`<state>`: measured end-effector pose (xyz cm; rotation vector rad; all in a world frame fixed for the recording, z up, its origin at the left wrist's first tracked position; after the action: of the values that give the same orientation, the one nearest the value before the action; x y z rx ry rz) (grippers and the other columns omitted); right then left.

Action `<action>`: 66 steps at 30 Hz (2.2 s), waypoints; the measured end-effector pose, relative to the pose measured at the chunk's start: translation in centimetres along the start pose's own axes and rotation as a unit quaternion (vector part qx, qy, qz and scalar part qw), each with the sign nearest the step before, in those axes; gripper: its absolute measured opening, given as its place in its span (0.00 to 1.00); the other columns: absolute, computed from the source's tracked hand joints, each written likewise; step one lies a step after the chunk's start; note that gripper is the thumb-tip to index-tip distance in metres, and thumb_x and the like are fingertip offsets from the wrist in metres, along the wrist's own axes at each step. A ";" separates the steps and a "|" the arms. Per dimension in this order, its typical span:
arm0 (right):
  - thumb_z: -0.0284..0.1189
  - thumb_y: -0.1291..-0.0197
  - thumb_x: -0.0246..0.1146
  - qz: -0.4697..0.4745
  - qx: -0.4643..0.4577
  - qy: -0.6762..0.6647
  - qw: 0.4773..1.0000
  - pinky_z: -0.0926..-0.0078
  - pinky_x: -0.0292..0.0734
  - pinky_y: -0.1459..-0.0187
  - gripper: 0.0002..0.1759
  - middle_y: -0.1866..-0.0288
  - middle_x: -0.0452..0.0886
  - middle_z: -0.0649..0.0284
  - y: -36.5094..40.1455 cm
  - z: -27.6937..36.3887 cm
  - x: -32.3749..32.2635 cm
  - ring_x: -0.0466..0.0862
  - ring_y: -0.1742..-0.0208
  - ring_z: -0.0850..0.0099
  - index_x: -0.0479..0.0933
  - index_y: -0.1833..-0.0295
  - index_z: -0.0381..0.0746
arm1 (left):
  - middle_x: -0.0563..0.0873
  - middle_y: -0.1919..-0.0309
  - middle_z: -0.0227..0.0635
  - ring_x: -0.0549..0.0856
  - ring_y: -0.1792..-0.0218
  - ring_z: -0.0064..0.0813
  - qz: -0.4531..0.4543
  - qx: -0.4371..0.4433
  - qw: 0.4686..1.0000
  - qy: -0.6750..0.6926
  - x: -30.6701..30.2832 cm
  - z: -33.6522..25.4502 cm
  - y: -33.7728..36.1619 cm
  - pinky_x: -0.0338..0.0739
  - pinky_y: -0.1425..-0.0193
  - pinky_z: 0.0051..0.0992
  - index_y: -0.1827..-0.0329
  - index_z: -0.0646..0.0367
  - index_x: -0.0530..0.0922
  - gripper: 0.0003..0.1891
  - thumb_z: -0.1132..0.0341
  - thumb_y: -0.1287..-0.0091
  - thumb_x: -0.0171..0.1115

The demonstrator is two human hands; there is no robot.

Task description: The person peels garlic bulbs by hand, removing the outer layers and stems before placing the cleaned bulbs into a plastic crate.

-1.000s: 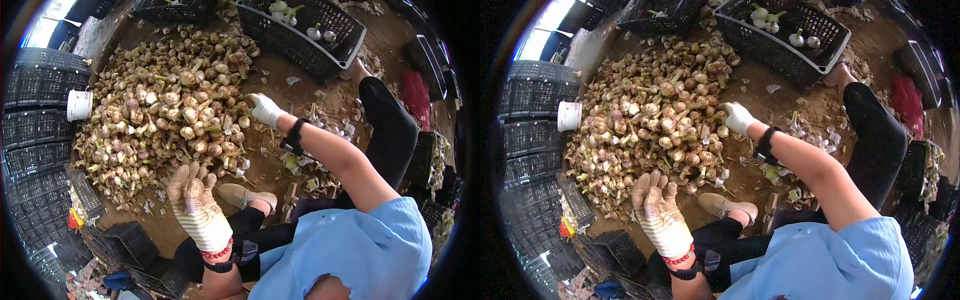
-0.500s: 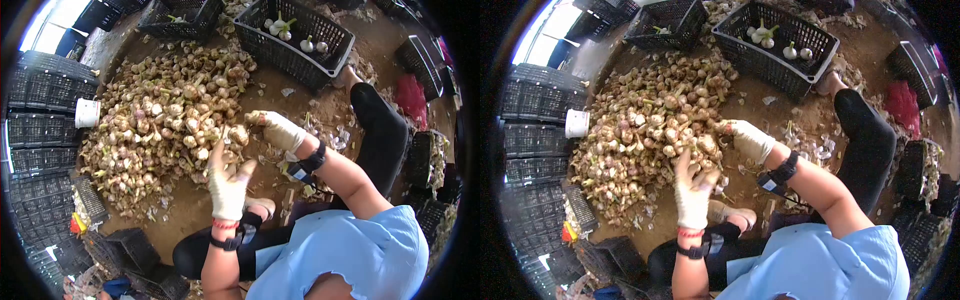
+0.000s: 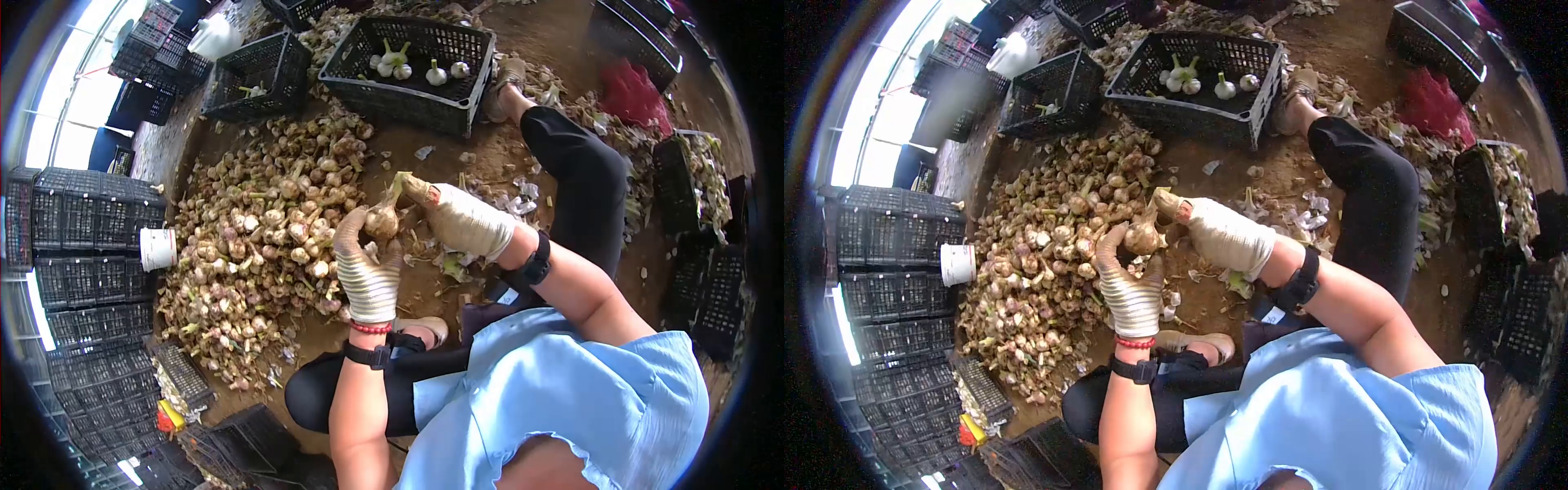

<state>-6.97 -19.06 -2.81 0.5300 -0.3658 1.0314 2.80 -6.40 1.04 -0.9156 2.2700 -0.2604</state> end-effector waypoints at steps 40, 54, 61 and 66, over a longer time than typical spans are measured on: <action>0.58 0.29 0.59 0.057 -0.122 0.082 0.987 0.80 0.73 0.48 0.37 0.48 0.80 0.71 2.5 -0.2 2.1 0.74 0.49 0.84 0.72 0.33 0.35 | 0.75 0.39 0.38 0.78 0.40 0.33 0.033 0.053 0.997 0.055 -0.1 0.6 2.1 0.72 0.31 0.36 0.30 0.56 0.65 0.34 0.76 0.39 0.71; 0.42 0.23 0.57 0.013 0.005 0.238 0.971 0.80 0.77 0.53 0.21 0.57 0.84 0.70 1.9 0.5 1.6 0.79 0.56 0.83 0.78 0.40 0.35 | 0.76 0.38 0.42 0.77 0.36 0.37 0.042 -0.099 0.978 0.177 0.1 0.9 2.3 0.70 0.28 0.37 0.35 0.58 0.69 0.33 0.82 0.44 0.71; 0.33 0.26 0.60 -0.040 -0.039 0.298 0.953 0.75 0.75 0.60 0.13 0.66 0.83 0.67 3.0 2.2 2.3 0.75 0.64 0.80 0.80 0.46 0.35 | 0.77 0.40 0.43 0.77 0.39 0.40 0.022 0.077 0.996 -0.046 -0.1 0.7 2.0 0.71 0.29 0.37 0.31 0.58 0.69 0.40 0.80 0.50 0.77; 0.38 0.24 0.57 -0.036 -0.064 0.364 0.929 0.77 0.75 0.67 0.15 0.69 0.79 0.72 2.7 2.0 1.7 0.75 0.68 0.82 0.79 0.44 0.38 | 0.78 0.44 0.43 0.78 0.42 0.44 0.025 0.009 1.000 -0.001 -0.2 0.9 1.9 0.73 0.33 0.40 0.36 0.58 0.73 0.37 0.79 0.52 0.78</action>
<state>-8.60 -17.86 0.36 0.0186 0.2454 1.0509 2.51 -4.84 -0.33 -0.8478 2.2818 -0.2568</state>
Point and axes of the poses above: each hand's wrist, its own y-axis away from the middle knuckle, its own x-axis out of the palm, z = x × y, the point moved 5 cm from there along -y, towards the middle knuckle
